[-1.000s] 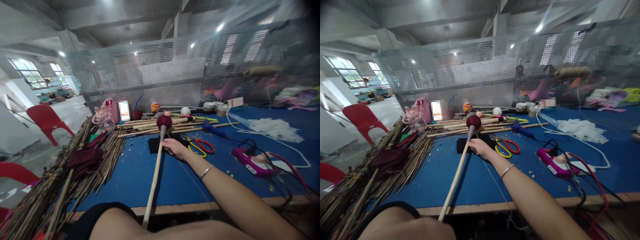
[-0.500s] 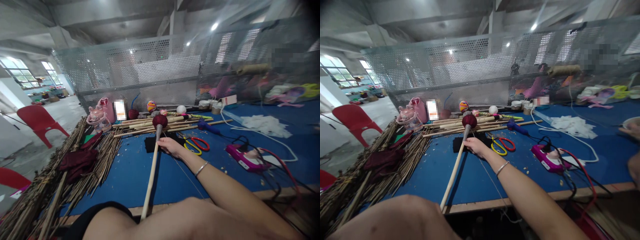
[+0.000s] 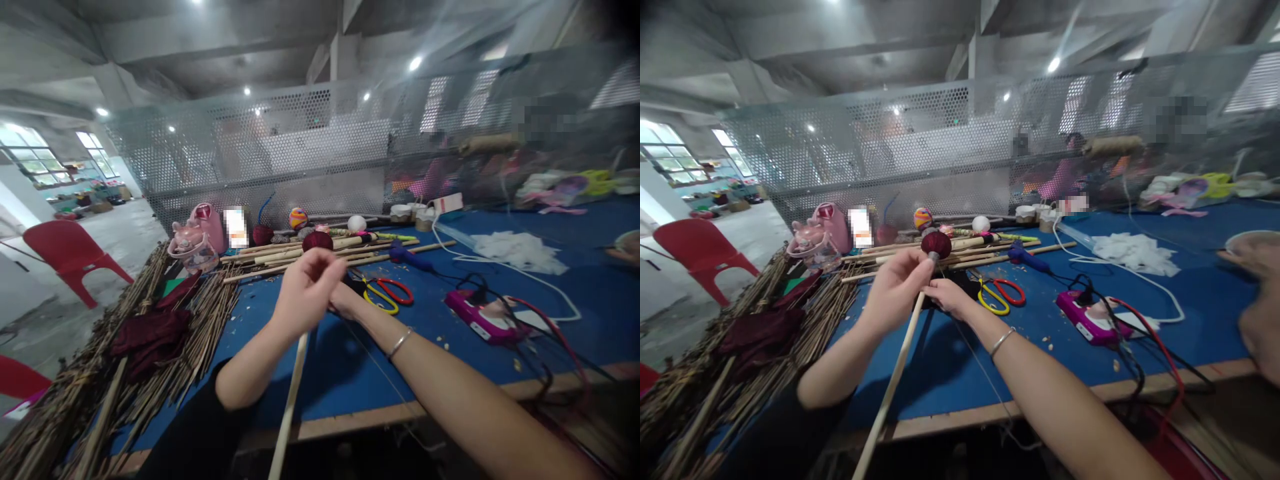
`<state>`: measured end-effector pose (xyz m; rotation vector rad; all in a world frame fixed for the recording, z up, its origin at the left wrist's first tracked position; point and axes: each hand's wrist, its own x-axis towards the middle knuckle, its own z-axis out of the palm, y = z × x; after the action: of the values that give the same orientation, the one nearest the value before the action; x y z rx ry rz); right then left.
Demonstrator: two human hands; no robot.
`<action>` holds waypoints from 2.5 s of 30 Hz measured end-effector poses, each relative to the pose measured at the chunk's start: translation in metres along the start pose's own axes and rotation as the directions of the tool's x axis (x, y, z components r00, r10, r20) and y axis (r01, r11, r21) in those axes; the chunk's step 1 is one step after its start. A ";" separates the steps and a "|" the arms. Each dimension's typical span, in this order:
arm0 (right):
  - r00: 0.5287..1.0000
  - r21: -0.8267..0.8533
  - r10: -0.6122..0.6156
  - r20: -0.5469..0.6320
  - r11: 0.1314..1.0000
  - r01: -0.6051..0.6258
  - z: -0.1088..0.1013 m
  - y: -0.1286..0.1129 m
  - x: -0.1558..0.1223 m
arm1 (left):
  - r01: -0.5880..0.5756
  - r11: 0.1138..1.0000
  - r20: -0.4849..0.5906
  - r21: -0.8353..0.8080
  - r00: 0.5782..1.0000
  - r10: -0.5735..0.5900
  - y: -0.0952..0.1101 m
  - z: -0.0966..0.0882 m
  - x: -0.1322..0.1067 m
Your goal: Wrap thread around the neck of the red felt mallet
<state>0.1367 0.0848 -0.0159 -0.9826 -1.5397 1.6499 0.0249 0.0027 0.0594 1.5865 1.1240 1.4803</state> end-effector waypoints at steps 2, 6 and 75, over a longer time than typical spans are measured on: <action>0.999 0.006 -0.037 0.004 0.999 0.037 0.000 -0.001 -0.001 | 0.082 0.931 -0.018 0.355 0.997 -0.081 -0.023 -0.005 0.011; 0.991 0.021 -0.131 0.010 0.991 0.130 -0.002 -0.001 0.001 | 0.219 0.786 0.006 0.579 0.962 -0.273 -0.066 -0.011 0.004; 0.978 0.154 -0.175 0.109 0.975 0.158 0.004 -0.007 -0.008 | 0.420 0.874 0.022 -0.243 0.903 -0.428 -0.063 -0.004 -0.012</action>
<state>0.1367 0.0762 -0.0081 -0.6680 -1.5130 1.7011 0.0125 0.0165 -0.0022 1.0652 1.1686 1.2895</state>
